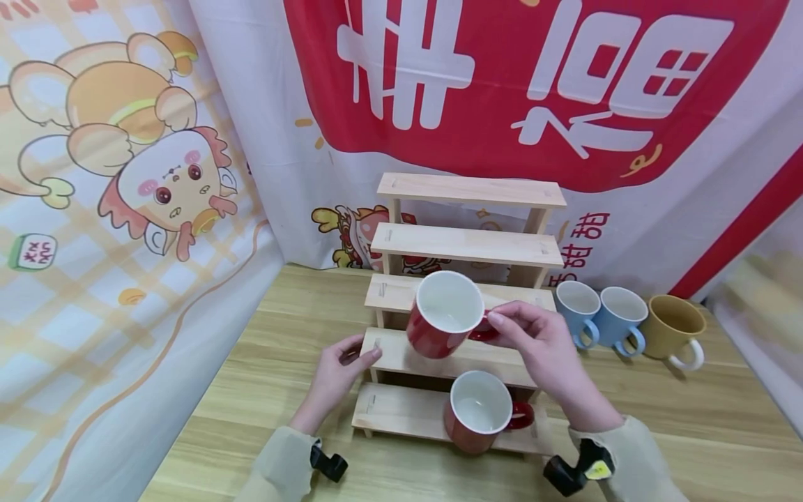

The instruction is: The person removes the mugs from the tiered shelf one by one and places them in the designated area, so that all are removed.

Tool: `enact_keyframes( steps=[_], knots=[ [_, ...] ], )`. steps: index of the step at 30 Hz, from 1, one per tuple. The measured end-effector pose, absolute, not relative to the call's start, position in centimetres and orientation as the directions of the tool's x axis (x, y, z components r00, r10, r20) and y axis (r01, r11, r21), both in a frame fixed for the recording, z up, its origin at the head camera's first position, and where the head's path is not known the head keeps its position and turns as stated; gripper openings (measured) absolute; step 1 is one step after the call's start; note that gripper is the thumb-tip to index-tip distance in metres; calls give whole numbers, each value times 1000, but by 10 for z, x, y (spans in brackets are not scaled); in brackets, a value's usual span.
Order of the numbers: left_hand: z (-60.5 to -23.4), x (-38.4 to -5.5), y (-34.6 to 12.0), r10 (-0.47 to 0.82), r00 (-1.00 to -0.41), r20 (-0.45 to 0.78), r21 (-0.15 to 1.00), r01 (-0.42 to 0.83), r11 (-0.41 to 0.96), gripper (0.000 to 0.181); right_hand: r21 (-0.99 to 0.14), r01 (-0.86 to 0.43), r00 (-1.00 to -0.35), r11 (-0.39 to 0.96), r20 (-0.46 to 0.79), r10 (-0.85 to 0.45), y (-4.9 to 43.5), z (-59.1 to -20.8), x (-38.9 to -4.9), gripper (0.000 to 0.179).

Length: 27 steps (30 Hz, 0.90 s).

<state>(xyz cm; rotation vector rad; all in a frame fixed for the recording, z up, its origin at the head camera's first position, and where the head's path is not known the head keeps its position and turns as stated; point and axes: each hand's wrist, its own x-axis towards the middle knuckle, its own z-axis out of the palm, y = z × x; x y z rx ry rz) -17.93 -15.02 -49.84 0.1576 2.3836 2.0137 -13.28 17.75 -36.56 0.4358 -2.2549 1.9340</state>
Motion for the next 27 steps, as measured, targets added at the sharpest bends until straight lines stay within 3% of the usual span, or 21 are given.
enact_keyframes(
  steps=[6,15,27],
  knots=[
    [-499,-179,-151,84,-994,63,981,77,176,56,-937,-301,-952,174,305,-8,204,-348,-117,21],
    [-498,-177,-151,72,-996,54,983,66,169,59,-931,-364,-918,12,361,163,254,-340,-96,14],
    [-498,-178,-150,89,-994,65,984,78,162,58,-947,-314,-856,-72,250,452,316,-356,-78,16]
  ],
)
